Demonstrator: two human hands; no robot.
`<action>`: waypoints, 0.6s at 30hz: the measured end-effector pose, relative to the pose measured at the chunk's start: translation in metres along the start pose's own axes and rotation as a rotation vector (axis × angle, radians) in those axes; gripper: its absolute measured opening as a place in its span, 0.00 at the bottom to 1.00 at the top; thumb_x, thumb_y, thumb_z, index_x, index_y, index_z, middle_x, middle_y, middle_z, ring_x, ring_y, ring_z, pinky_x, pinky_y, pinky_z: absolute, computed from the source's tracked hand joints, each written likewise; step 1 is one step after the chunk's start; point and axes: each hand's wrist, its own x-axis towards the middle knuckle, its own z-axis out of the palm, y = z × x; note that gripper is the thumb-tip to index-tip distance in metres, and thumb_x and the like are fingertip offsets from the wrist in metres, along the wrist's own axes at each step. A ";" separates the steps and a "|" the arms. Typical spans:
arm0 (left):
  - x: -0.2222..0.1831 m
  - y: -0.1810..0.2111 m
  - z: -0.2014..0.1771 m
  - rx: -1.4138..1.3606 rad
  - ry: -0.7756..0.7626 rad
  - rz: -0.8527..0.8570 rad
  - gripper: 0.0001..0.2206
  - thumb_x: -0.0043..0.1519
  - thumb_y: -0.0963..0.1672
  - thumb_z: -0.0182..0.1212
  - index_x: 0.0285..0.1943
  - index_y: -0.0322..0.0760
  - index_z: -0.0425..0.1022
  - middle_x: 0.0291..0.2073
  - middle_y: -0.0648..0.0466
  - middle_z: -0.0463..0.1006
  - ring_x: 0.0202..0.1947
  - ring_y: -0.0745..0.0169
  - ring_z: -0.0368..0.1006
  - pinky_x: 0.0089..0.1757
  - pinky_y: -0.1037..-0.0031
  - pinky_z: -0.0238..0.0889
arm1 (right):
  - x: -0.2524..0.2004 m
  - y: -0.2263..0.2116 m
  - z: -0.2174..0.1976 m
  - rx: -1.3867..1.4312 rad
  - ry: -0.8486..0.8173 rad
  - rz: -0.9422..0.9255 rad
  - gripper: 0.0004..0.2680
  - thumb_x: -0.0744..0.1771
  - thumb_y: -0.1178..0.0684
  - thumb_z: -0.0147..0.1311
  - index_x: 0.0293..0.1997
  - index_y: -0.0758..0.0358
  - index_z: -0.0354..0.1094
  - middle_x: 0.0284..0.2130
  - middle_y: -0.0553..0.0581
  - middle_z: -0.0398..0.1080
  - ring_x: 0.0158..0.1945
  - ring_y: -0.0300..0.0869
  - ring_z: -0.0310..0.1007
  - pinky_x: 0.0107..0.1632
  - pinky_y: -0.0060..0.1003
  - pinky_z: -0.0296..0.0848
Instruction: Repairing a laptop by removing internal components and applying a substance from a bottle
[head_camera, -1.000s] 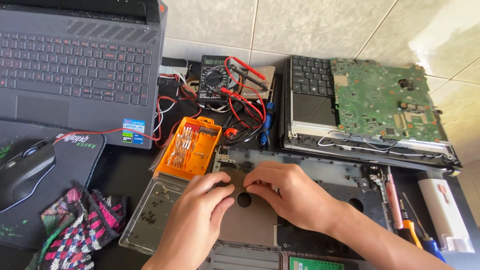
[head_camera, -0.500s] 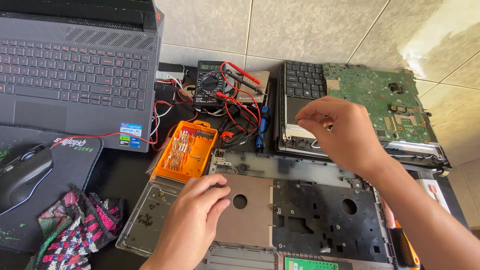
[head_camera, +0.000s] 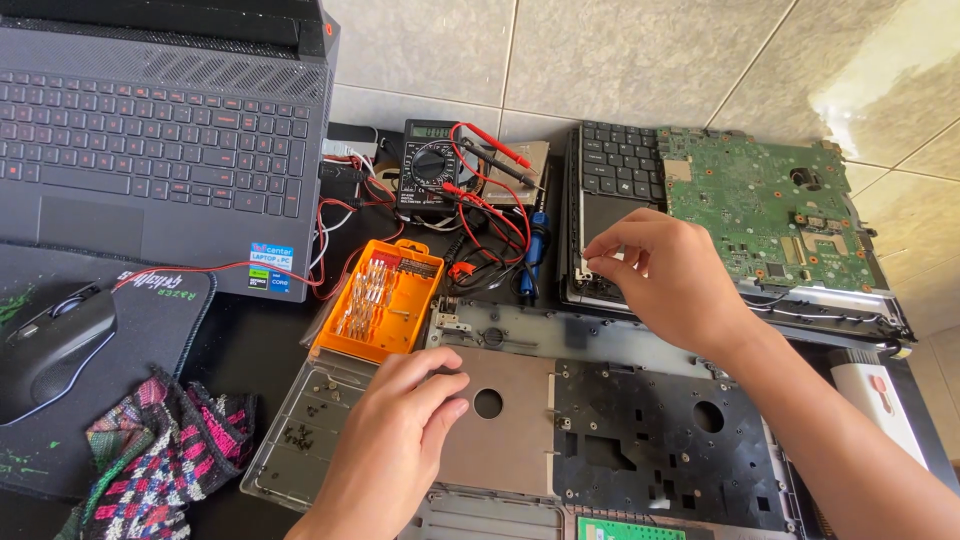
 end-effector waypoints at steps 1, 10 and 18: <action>0.000 0.000 0.001 0.002 0.008 0.013 0.08 0.64 0.42 0.59 0.47 0.35 0.80 0.51 0.58 0.78 0.48 0.58 0.73 0.45 0.66 0.69 | -0.001 0.001 0.000 -0.004 0.003 -0.016 0.02 0.64 0.56 0.62 0.34 0.54 0.81 0.32 0.48 0.76 0.29 0.40 0.66 0.39 0.37 0.68; 0.000 0.002 -0.001 -0.002 -0.006 -0.007 0.08 0.64 0.42 0.59 0.47 0.36 0.81 0.52 0.58 0.78 0.49 0.58 0.72 0.45 0.66 0.69 | -0.004 0.004 0.006 -0.006 0.001 -0.032 0.02 0.65 0.55 0.63 0.35 0.53 0.81 0.33 0.47 0.76 0.28 0.40 0.65 0.37 0.37 0.67; 0.001 0.003 -0.003 0.001 -0.021 -0.013 0.09 0.65 0.42 0.58 0.48 0.35 0.81 0.52 0.58 0.78 0.50 0.57 0.72 0.45 0.66 0.69 | -0.005 0.004 0.006 -0.016 -0.003 -0.017 0.02 0.64 0.54 0.63 0.36 0.52 0.82 0.33 0.47 0.77 0.27 0.41 0.66 0.37 0.37 0.67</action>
